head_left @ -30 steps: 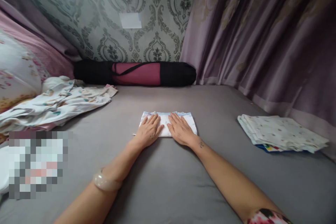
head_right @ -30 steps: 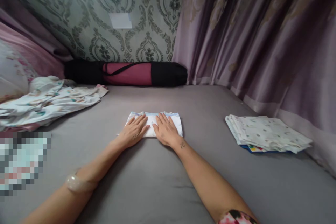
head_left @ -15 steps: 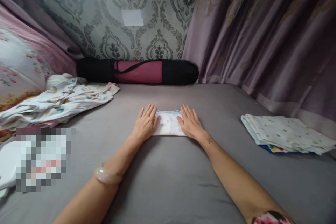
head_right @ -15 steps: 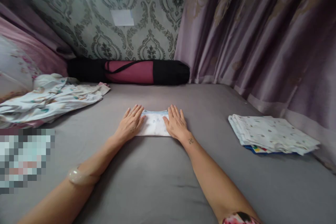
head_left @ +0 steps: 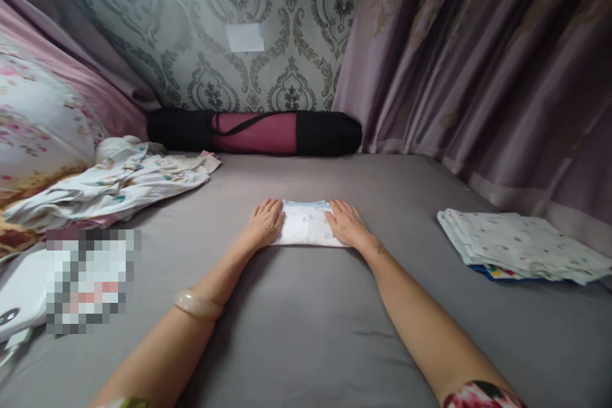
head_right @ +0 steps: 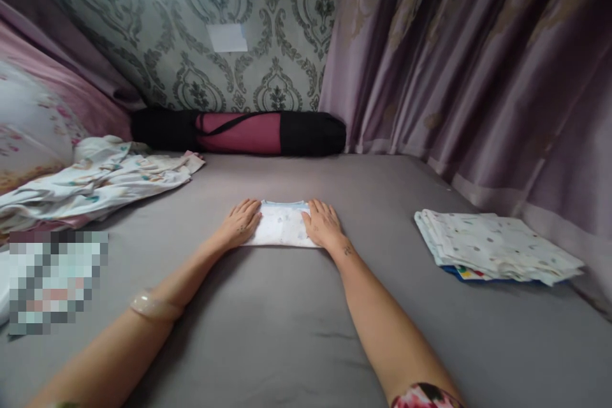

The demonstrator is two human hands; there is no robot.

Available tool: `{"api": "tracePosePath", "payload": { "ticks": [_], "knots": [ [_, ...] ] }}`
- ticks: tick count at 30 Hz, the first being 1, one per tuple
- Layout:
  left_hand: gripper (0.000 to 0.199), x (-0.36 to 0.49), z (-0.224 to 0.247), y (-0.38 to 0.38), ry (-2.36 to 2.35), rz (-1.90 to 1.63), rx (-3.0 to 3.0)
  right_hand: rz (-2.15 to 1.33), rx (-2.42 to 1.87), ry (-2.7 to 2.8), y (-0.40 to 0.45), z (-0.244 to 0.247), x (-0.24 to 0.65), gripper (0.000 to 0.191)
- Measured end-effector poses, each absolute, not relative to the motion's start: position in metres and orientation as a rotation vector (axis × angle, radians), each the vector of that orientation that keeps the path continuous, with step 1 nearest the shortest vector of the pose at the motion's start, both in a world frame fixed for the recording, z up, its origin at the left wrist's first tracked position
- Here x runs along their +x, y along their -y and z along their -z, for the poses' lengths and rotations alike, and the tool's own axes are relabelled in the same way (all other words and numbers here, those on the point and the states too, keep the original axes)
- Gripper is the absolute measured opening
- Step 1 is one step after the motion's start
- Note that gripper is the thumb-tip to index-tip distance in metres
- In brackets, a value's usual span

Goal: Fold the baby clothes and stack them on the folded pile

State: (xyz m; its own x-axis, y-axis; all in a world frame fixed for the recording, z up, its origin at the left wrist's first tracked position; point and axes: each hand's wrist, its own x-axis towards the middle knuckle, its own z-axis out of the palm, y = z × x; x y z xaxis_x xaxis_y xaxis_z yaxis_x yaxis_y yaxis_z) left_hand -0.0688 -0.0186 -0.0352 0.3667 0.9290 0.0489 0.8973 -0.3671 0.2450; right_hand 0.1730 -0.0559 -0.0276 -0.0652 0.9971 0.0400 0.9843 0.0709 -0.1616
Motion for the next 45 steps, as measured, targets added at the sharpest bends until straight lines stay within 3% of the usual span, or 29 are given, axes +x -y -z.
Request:
{"api": "tracePosePath", "payload": {
  "ticks": [6, 18, 23, 30, 35, 42, 45],
  "knots": [
    [0.043, -0.070, 0.028, 0.011, -1.695, -0.267, 2.497, -0.068, -2.033, 2.131, 0.056, 0.021, 0.178, 0.042],
    [0.031, -0.070, -0.010, -0.032, -1.579, -0.058, 2.370, -0.003, -1.997, 2.151, 0.055, 0.013, 0.186, 0.029],
    [0.034, -0.079, -0.014, -0.028, -1.386, -0.222, 2.212, -0.078, -1.949, 2.143, 0.055, 0.003, 0.190, 0.021],
    [0.041, -0.102, -0.048, -0.018, -1.141, -0.365, 2.084, -0.235, -1.820, 2.149, 0.055, -0.029, 0.209, 0.036],
    [0.039, -0.104, -0.075, -0.010, -1.110, -0.327, 2.144, -0.304, -1.652, 2.220, 0.057, -0.050, 0.224, 0.026],
    [0.036, -0.090, -0.087, -0.005, -1.212, -0.982, 2.402, 0.157, -1.592, 1.998, 0.061, -0.062, 0.219, 0.023],
    [0.026, -0.091, -0.072, -0.002, -1.318, -1.011, 2.604, 0.156, -1.569, 2.087, 0.065, -0.062, 0.214, 0.022]
  ]
}}
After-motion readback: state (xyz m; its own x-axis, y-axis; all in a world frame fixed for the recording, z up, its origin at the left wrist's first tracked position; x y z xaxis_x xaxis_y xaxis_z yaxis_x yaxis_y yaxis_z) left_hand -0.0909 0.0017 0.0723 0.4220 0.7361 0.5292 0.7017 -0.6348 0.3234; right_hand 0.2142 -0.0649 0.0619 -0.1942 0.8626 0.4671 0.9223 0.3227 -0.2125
